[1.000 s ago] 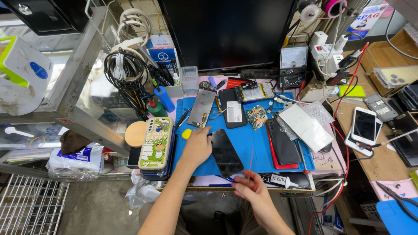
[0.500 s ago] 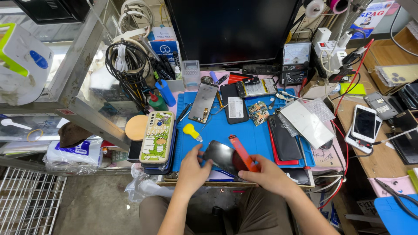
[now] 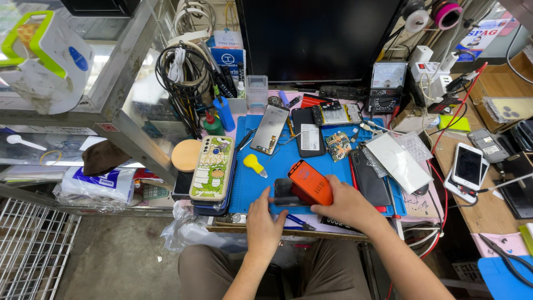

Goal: The person handles a smartphone on a workbench, placing a thin sheet onto the screen and pressing it down with their fingers.

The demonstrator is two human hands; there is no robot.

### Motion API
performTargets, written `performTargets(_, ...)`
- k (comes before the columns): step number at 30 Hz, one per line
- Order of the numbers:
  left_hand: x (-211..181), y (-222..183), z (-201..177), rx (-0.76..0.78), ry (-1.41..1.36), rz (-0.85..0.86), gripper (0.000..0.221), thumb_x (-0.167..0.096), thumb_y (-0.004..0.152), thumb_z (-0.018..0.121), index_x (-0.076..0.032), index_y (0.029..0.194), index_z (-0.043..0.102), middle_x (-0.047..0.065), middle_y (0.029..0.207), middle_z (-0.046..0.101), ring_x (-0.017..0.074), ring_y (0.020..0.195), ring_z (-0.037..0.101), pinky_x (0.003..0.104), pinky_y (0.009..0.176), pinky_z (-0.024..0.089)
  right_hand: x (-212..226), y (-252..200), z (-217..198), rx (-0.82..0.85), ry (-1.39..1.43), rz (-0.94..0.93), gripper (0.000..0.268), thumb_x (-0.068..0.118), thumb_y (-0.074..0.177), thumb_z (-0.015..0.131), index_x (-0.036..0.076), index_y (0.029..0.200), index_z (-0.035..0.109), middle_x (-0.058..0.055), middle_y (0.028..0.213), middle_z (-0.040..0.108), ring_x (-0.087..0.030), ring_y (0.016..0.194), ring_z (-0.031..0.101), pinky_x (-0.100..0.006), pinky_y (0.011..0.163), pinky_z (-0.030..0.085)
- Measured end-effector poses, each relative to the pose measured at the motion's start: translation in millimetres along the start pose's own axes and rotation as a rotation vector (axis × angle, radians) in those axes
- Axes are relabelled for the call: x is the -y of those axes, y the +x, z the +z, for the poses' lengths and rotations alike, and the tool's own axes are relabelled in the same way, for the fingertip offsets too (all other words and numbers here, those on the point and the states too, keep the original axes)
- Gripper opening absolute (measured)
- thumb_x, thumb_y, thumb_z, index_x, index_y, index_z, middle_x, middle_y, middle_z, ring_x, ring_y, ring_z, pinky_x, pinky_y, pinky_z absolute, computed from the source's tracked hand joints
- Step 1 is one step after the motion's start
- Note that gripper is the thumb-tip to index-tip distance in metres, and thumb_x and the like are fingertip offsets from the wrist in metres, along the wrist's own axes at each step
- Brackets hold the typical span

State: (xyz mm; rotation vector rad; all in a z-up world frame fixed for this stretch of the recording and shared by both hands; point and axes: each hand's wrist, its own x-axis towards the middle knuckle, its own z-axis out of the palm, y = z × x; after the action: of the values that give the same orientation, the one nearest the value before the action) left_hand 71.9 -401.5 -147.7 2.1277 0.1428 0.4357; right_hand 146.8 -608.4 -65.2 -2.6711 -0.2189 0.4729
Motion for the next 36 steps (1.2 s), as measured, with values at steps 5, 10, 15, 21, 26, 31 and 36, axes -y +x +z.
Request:
performTargets(5, 0.2, 6.5, -3.4, 0.007, 0.001, 0.043, 0.076, -0.011, 0.07, 0.087, -0.001, 0.138, 0.052, 0.015, 0.108, 0.067, 0.036, 0.103, 0.061, 0.045, 0.09, 0.048, 1.4, -1.5, 11.8, -0.095, -0.165, -0.063, 0.092, 0.041, 0.069, 0.085, 0.004, 0.143, 0.043, -0.026, 0.11, 0.065, -0.042, 0.106, 0.066, -0.045, 0.094, 0.054)
performTargets(10, -2.5, 15.6, -11.7, 0.086, 0.001, -0.009, 0.077, -0.014, 0.069, 0.087, -0.003, 0.137, 0.053, 0.013, 0.106, 0.067, 0.0312, 0.096, 0.063, 0.042, 0.084, 0.051, -2.4, 1.6, 10.2, -0.056, -0.254, -0.111, 0.085, 0.04, 0.072, 0.084, 0.004, 0.139, 0.046, -0.024, 0.109, 0.065, -0.039, 0.107, 0.065, -0.045, 0.095, 0.053)
performTargets(15, 5.3, 18.2, -16.0, 0.058, -0.093, -0.015, 0.052, -0.016, 0.081, 0.08, -0.004, 0.129, 0.064, 0.008, 0.098, 0.069, 0.02, 0.078, 0.063, 0.033, 0.066, 0.055, 2.0, -13.6, -1.3, -0.121, -0.196, -0.205, 0.101, 0.039, 0.061, 0.093, 0.01, 0.145, 0.045, -0.019, 0.113, 0.062, -0.037, 0.113, 0.06, -0.045, 0.099, 0.048)
performTargets(21, 25.5, 3.1, -11.3, 0.357, -0.611, -0.282, 0.022, -0.016, 0.096, 0.073, 0.005, 0.103, 0.073, 0.002, 0.075, 0.065, 0.0071, 0.065, 0.054, 0.025, 0.058, 0.044, -7.0, -53.0, 8.2, 0.042, -0.012, -0.326, 0.12, 0.036, 0.051, 0.101, 0.013, 0.153, 0.041, -0.014, 0.118, 0.061, -0.032, 0.111, 0.061, -0.039, 0.096, 0.05)
performTargets(26, 37.7, -27.7, -27.5, 0.429, -0.839, -0.501, 0.017, -0.014, 0.092, 0.073, 0.001, 0.101, 0.072, 0.004, 0.08, 0.074, 0.0087, 0.068, 0.064, 0.024, 0.061, 0.052, -55.0, -59.4, 48.6, 0.148, 0.945, -0.045, 0.081, 0.019, 0.071, 0.085, 0.01, 0.144, 0.051, -0.007, 0.11, 0.074, -0.017, 0.088, 0.071, -0.033, 0.078, 0.058)
performTargets(31, 35.3, -35.8, -33.6, 0.573, -1.006, -0.639, 0.018, -0.015, 0.091, 0.071, -0.001, 0.102, 0.074, 0.006, 0.089, 0.078, 0.011, 0.075, 0.07, 0.026, 0.067, 0.055, -89.7, -53.5, 112.3, 0.132, 1.541, 0.084, 0.03, 0.015, 0.09, 0.079, -0.003, 0.109, 0.063, -0.011, 0.095, 0.07, -0.017, 0.083, 0.066, -0.034, 0.077, 0.054)
performTargets(36, 59.8, -43.7, -30.3, 0.747, -1.207, -0.494, 0.014, -0.012, 0.098, 0.073, 0.001, 0.103, 0.072, 0.003, 0.091, 0.073, 0.0102, 0.079, 0.066, 0.026, 0.072, 0.053, -79.5, -58.0, 105.4, 0.096, 1.602, -0.065, 0.021, 0.014, 0.084, 0.077, 0.003, 0.094, 0.062, -0.009, 0.096, 0.073, -0.019, 0.092, 0.069, -0.036, 0.086, 0.053)
